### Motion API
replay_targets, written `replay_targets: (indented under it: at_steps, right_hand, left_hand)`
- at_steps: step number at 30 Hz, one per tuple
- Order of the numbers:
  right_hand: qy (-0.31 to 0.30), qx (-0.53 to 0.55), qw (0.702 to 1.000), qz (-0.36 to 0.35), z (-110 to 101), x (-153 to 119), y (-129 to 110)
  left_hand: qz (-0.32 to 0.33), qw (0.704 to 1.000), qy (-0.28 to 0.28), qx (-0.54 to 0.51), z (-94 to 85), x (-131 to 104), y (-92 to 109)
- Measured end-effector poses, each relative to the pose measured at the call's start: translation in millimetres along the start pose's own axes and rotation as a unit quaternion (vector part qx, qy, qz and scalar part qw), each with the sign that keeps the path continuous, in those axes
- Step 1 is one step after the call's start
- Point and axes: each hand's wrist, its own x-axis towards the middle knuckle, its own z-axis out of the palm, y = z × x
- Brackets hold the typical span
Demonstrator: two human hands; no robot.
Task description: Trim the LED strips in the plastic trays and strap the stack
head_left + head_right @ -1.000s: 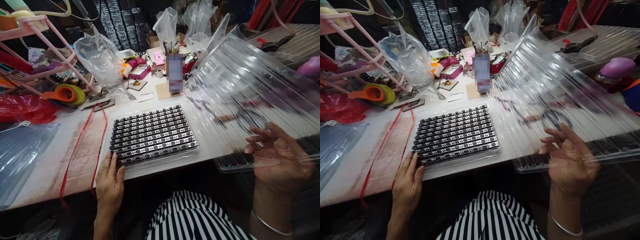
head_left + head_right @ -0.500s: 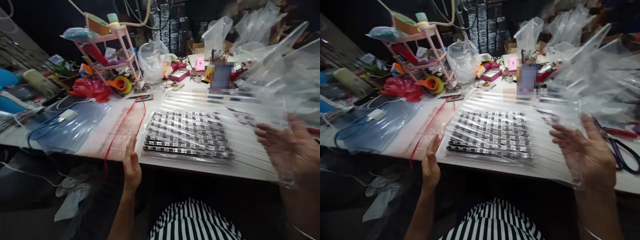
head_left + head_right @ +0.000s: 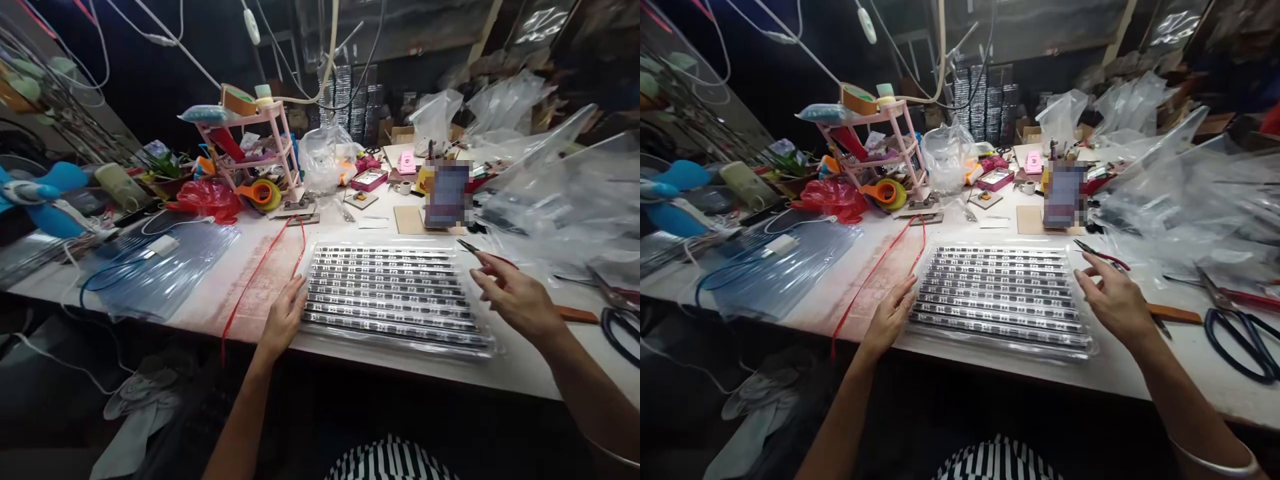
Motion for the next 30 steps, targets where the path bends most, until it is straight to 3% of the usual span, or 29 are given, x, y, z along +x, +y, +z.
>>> replay_targets:
  at_steps: [2, 4, 11, 14, 17, 21, 23, 27, 30]
  right_hand:
    - [0.016, -0.106, 0.99, -0.096, 1.3, -3.3, 2.4]
    - [-0.02, -0.156, 0.974, -0.161, 6.2, -9.2, -0.5]
    - [-0.145, -0.392, 0.891, -0.18, 27.0, -21.9, -25.8]
    - [-0.165, -0.357, 0.896, -0.207, 14.0, -14.7, -19.1]
    - [-0.204, -0.236, 0.916, -0.253, -10.7, -1.8, 7.6]
    - [-0.239, -0.132, 0.907, -0.321, -33.6, 8.7, 47.6]
    - [-0.238, -0.137, 0.901, -0.337, -35.4, 7.2, 57.9]
    - [-0.214, -0.149, 0.901, -0.346, -32.5, -1.8, 59.7]
    - [-0.204, -0.138, 0.901, -0.358, -35.6, -3.6, 54.3]
  left_hand:
    - [0.027, 0.999, -0.014, 0.043, 1.9, 5.2, -0.1]
    - [0.045, 0.996, -0.026, 0.07, 3.8, 10.2, -1.0]
    - [0.085, 0.986, -0.023, 0.139, 13.7, 23.6, -10.0]
    - [0.082, 0.986, -0.023, 0.143, 8.9, 15.2, -7.5]
    - [0.098, 0.985, -0.053, 0.135, -2.4, -12.7, -1.5]
    - [0.181, 0.962, -0.121, 0.162, -7.4, -59.5, 3.1]
    - [0.214, 0.951, -0.107, 0.196, -1.9, -72.3, 1.0]
    - [0.242, 0.944, -0.043, 0.22, 7.4, -72.7, -11.3]
    - [0.273, 0.941, -0.046, 0.195, 1.8, -62.4, -16.4]
